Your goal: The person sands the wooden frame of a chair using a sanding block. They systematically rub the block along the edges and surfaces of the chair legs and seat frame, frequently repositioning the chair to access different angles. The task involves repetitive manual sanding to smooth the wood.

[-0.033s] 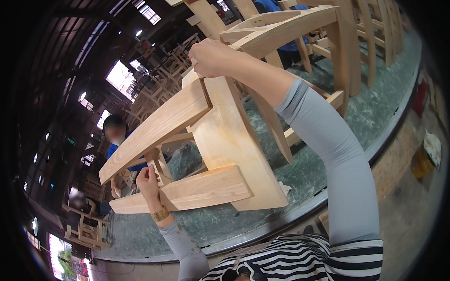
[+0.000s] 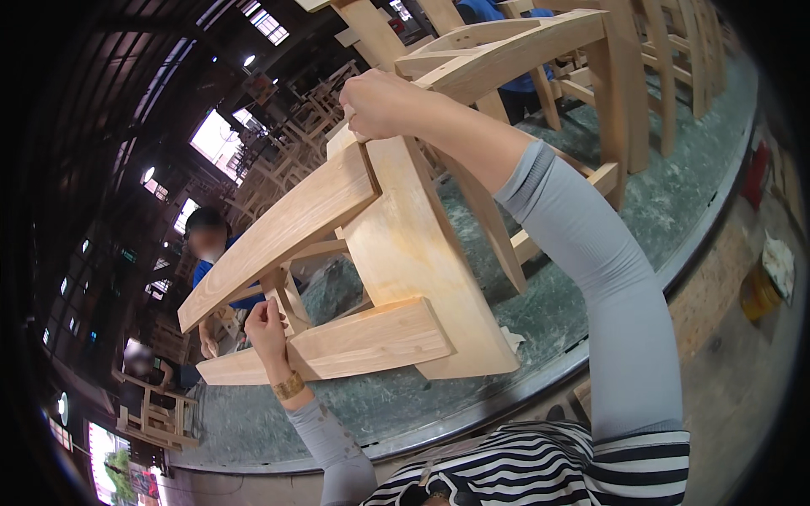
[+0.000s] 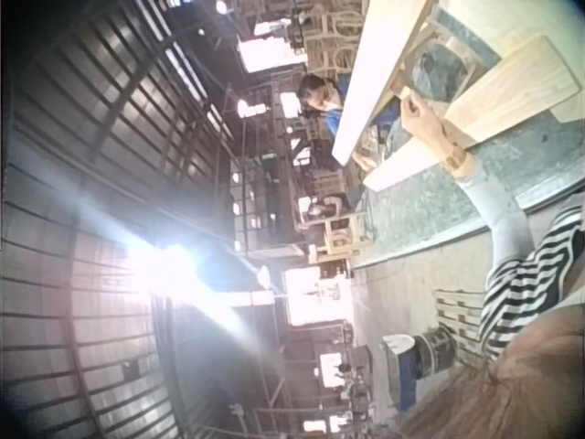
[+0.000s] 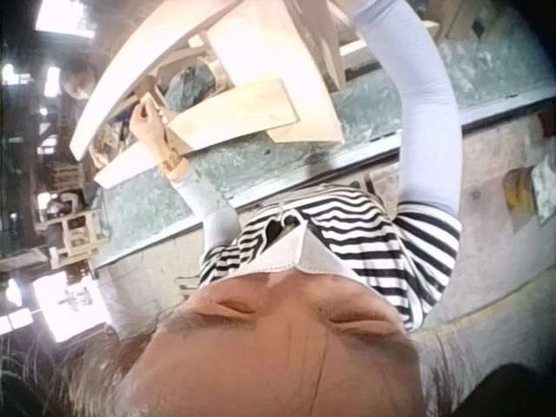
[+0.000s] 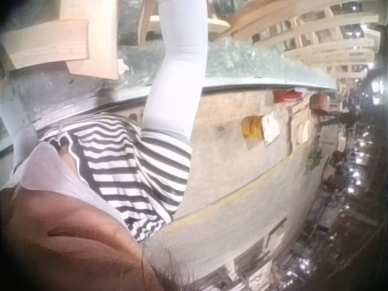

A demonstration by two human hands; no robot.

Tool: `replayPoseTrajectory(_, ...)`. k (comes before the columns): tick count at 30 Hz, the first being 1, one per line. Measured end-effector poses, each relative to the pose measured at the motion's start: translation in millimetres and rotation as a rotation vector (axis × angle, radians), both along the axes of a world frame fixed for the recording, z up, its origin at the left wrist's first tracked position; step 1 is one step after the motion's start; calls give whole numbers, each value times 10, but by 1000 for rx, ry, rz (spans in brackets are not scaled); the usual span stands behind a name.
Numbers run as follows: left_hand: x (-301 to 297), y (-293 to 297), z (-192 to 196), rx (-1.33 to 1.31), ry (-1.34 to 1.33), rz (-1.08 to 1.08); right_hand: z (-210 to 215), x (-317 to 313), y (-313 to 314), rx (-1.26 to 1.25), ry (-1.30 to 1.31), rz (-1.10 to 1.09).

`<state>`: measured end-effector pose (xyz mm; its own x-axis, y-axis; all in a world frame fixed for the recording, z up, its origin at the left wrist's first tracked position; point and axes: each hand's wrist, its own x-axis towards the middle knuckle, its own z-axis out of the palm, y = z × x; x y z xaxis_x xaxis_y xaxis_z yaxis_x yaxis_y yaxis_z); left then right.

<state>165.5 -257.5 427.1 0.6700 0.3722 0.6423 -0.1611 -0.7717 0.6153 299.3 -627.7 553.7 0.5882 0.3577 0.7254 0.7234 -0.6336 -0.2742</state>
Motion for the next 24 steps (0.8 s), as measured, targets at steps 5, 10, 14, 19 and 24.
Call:
replayPoseTrajectory(5, -8, -7, 13, -10, 6, 3, 10, 19, 12, 31, 44, -15)
replayPoseTrajectory(10, 24, -28, 1, 3, 16, 4, 6, 2, -158, 438, 65, 31)
replayPoseTrajectory(14, 17, -4, -2, 9, 21, -9, -259, -262, -545, 724, 343, 353)
replayPoseTrajectory(19, -16, 41, 46, 31, 87, 15, -740, -910, -803, 693, 587, 384)
replayPoseTrajectory(24, 17, -41, 29, 1, 116, -3, -1261, -1252, -778, 817, 642, 485)
